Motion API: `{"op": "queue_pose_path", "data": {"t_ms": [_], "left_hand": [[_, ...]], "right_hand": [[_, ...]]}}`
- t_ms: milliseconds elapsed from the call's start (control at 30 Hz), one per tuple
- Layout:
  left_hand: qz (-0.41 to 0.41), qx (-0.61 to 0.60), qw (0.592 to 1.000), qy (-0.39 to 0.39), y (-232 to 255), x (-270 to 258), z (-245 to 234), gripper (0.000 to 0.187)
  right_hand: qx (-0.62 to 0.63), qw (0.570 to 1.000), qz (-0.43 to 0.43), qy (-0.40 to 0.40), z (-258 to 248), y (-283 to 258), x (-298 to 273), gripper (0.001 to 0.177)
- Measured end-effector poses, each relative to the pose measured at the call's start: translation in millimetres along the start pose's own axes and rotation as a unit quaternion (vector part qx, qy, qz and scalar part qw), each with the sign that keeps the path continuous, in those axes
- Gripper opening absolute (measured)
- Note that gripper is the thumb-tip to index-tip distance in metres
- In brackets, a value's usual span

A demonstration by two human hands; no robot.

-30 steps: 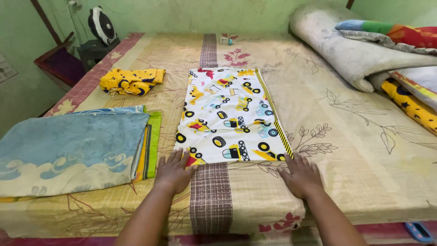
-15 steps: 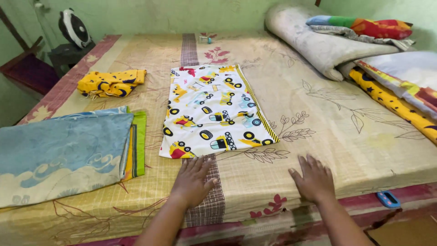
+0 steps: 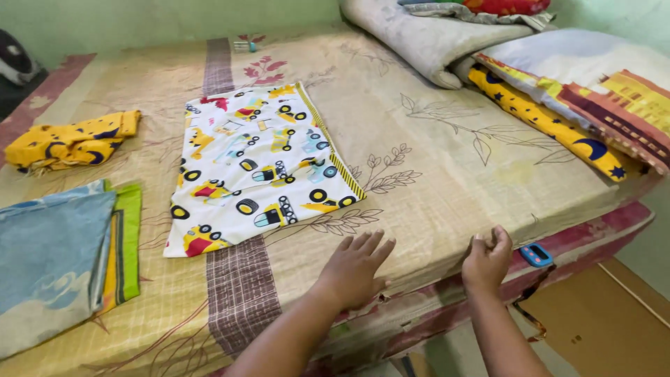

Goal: Fold a pillowcase and insert a pillow into it.

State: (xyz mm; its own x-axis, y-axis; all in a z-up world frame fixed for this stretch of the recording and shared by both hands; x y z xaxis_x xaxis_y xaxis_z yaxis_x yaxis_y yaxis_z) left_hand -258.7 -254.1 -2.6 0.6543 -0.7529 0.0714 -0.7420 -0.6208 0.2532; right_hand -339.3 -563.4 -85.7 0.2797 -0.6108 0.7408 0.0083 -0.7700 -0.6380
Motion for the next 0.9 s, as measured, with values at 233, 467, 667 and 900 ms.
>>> {"op": "queue_pose_path", "data": {"t_ms": [233, 467, 667, 900], "left_hand": [[0.027, 0.024, 0.999, -0.037, 32.2, 56.5, 29.1, 0.088], [0.04, -0.032, 0.998, 0.021, 36.4, 62.1, 4.9, 0.082], [-0.005, -0.057, 0.996, -0.062, 42.1, 109.5, 11.8, 0.061], [0.127, -0.103, 0.986, 0.04, 72.6, 192.5, 19.1, 0.078]], "right_hand": [[0.258, 0.843, 0.468, 0.065, 24.0, 165.2, -46.5, 0.041], [0.156, 0.845, 0.511, -0.014, 39.7, 232.4, -67.9, 0.036], [0.283, 0.803, 0.521, 0.055, 38.3, 274.5, -87.3, 0.038], [0.327, 0.814, 0.471, 0.088, 41.7, 289.9, -56.7, 0.038]]}}
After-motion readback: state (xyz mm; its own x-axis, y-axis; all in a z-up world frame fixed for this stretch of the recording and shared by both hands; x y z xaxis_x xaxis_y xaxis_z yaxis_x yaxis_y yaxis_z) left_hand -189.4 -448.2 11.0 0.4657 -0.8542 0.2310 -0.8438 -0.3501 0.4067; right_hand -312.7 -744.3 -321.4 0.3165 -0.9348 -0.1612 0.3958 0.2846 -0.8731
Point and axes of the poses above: each hand's wrist, its own x-axis towards the middle knuckle, its own z-axis out of the palm, y = z × x, the point moved 9 cm from there along x, towards the middle knuckle, and after that the axes turned 9 degrees about -z, right-handed, at the moved point
